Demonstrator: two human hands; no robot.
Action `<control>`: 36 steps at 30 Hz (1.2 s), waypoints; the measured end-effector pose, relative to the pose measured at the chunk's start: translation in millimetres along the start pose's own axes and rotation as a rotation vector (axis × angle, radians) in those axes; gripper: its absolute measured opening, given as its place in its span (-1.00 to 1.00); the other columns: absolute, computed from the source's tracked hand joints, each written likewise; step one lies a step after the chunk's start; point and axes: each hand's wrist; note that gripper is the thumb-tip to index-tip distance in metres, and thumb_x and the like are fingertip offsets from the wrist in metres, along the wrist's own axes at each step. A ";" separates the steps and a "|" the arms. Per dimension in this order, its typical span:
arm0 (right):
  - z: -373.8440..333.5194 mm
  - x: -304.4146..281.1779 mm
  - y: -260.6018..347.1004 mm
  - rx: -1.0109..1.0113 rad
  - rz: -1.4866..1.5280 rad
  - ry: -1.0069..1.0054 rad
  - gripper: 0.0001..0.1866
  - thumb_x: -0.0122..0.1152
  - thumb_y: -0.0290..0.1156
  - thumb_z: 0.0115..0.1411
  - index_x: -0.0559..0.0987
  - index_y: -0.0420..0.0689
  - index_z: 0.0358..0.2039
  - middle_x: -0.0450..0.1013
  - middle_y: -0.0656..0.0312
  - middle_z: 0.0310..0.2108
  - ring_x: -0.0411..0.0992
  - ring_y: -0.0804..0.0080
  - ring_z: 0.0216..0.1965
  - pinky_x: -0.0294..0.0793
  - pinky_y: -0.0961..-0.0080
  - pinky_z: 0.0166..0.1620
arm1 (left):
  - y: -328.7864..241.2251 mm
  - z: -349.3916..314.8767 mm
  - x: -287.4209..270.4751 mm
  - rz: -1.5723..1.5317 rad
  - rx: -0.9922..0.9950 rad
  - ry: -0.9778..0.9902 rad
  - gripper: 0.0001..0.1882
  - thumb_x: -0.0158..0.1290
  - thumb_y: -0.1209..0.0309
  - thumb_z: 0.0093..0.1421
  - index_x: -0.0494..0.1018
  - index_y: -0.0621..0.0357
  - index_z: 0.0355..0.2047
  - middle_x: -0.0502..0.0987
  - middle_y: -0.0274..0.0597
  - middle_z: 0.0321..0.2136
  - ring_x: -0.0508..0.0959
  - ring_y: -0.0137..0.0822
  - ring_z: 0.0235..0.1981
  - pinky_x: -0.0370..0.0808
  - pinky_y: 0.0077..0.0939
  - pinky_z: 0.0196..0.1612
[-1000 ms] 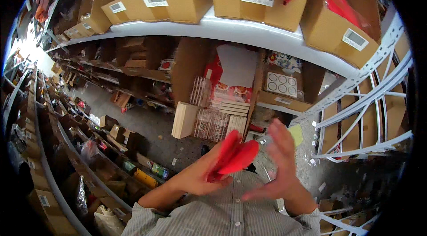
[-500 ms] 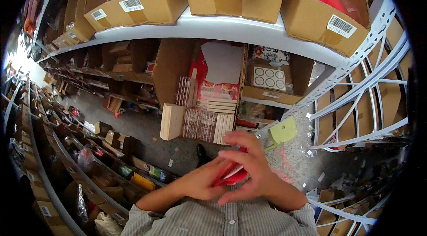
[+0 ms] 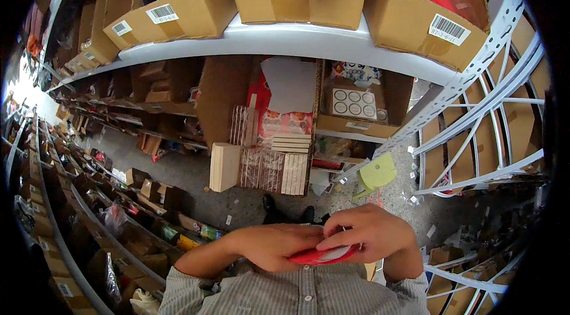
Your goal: The person assembles red envelopes by inserting white paper inserts into them. They repeatedly pick up a red envelope, open it, insert a white paper, and place the envelope back into a box on a shelf.
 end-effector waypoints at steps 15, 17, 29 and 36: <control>-46.3 10.4 0.0 0.236 0.268 -0.637 -0.72 0.30 -0.58 -0.09 0.65 -0.33 -0.28 0.58 -0.03 -0.47 0.58 0.28 -0.53 0.52 0.57 -0.48 | 0.7 -44.6 10.4 -0.472 -0.217 -0.649 -0.46 0.19 0.43 0.15 0.27 0.29 0.11 0.42 -0.02 0.02 0.45 -0.28 0.04 0.41 -0.36 0.08; -43.3 19.3 -8.4 0.196 0.348 -0.746 -0.72 0.30 -0.61 -0.08 0.63 -0.35 -0.27 0.57 -0.01 -0.47 0.56 0.35 -0.53 0.51 0.53 -0.51 | 7.7 -46.5 22.3 -0.446 -0.192 -0.821 -0.52 0.16 0.44 0.18 0.27 0.27 0.06 0.45 -0.10 -0.03 0.47 -0.34 -0.03 0.42 -0.40 0.05; -43.4 44.6 -21.7 0.346 0.658 -0.756 -0.71 0.30 -0.61 0.00 0.60 -0.37 -0.20 0.58 0.06 -0.43 0.54 0.44 -0.50 0.53 0.53 -0.41 | 23.2 -44.5 45.6 -0.228 0.021 -1.089 -0.63 0.01 0.50 0.27 0.13 0.25 0.00 0.45 0.08 -0.08 0.57 -0.34 -0.29 0.56 -0.49 -0.40; -42.8 42.6 -10.7 0.504 0.583 -0.583 -0.60 0.38 -0.42 0.04 0.60 -0.28 -0.09 0.60 0.09 -0.40 0.56 0.48 -0.45 0.50 0.55 -0.33 | 11.7 -44.1 48.6 -0.380 -0.001 -1.013 -0.62 -0.03 0.63 0.24 0.09 0.24 0.00 0.44 0.19 -0.04 0.56 -0.36 -0.32 0.55 -0.49 -0.33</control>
Point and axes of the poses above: each hand's wrist, its own z-axis towards the middle knuckle, its own x-axis out of the palm, y = z × x
